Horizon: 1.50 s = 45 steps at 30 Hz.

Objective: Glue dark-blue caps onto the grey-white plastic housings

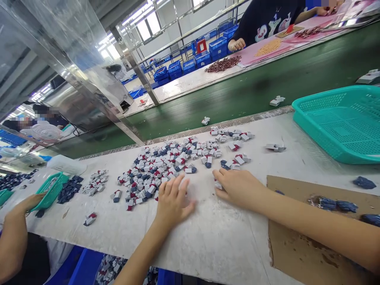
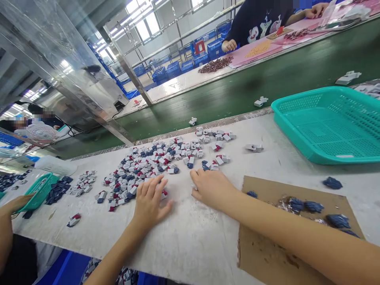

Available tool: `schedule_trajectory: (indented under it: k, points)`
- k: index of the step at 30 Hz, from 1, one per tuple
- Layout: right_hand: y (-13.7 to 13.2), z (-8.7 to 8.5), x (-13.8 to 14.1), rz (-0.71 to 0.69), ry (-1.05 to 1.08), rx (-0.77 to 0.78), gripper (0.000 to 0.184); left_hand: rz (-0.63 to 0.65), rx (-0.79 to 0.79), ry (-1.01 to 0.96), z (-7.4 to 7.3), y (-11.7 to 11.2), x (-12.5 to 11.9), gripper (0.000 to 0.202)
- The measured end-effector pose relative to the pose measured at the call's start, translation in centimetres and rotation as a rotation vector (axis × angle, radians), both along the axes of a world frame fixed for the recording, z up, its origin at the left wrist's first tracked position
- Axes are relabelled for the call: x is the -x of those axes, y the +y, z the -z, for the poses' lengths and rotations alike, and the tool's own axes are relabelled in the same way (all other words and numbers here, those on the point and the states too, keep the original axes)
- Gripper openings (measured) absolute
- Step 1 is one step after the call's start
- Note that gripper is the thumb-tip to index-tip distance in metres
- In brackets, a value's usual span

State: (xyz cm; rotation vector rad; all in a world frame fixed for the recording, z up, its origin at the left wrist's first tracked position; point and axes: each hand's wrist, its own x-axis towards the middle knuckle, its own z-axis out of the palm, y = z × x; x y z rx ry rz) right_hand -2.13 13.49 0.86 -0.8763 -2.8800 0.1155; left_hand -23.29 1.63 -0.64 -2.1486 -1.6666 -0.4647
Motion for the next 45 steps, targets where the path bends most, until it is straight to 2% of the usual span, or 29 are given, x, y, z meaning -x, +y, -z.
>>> schedule_trajectory:
  k: [3,6,9,12,14,18,20,23,27,30,33,36,40,42,45]
  points:
    - [-1.0,0.8,-2.6,-0.011,-0.014,-0.033,0.008,0.18,-0.037,0.077,-0.9,4.2,-2.4,0.043]
    - [-1.1,1.6,-5.9,0.009,-0.014,-0.102,0.005,0.278,0.196,0.038,-1.4,9.0,-4.5,0.042]
    - [-0.3,2.2,-8.4,0.038,-0.007,-0.165,0.003,0.312,0.357,0.009,-1.2,11.9,-5.3,0.034]
    - [0.5,2.5,-9.4,0.042,0.051,-0.164,0.016,0.3,0.359,-0.007,-0.6,12.2,-4.9,0.023]
    - [0.8,2.6,-9.4,0.039,0.112,-0.093,0.025,0.281,0.362,-0.016,-0.3,11.5,-4.3,0.02]
    - [0.9,2.2,-8.7,0.003,0.149,0.067,0.029,0.233,0.355,-0.037,-0.1,9.5,-3.0,0.023]
    - [1.4,1.2,-7.9,0.001,0.136,0.092,0.035,0.209,0.352,-0.066,-0.1,8.9,-2.5,0.025]
    - [4.1,-1.2,-4.8,0.118,0.077,0.147,0.038,0.184,0.352,-0.162,-0.1,8.6,-2.2,0.017]
    - [11.4,-4.2,3.6,0.264,0.062,0.154,0.039,0.148,0.319,-0.429,-0.3,8.3,-2.4,0.007]
    - [16.9,-4.6,10.3,0.345,0.021,0.193,0.041,0.109,0.297,-0.724,-0.5,8.0,-2.1,0.006]
    - [19.8,-3.7,14.6,0.354,-0.018,0.223,0.04,0.048,0.307,-1.016,-0.5,7.9,-1.5,0.024]
    - [20.6,-2.5,16.0,0.331,-0.049,0.24,0.037,-0.007,0.351,-1.273,-0.4,8.1,-1.1,0.047]
    - [20.7,-1.3,15.1,0.294,-0.024,0.237,0.037,-0.078,0.409,-1.562,-0.5,8.4,-1.1,0.055]
    - [20.8,-1.1,14.1,0.291,0.007,0.236,0.036,-0.099,0.422,-1.615,-0.6,8.5,-1.2,0.054]
    - [20.6,-1.2,12.0,0.293,0.069,0.227,0.036,-0.093,0.43,-1.54,-0.9,8.4,-1.3,0.044]
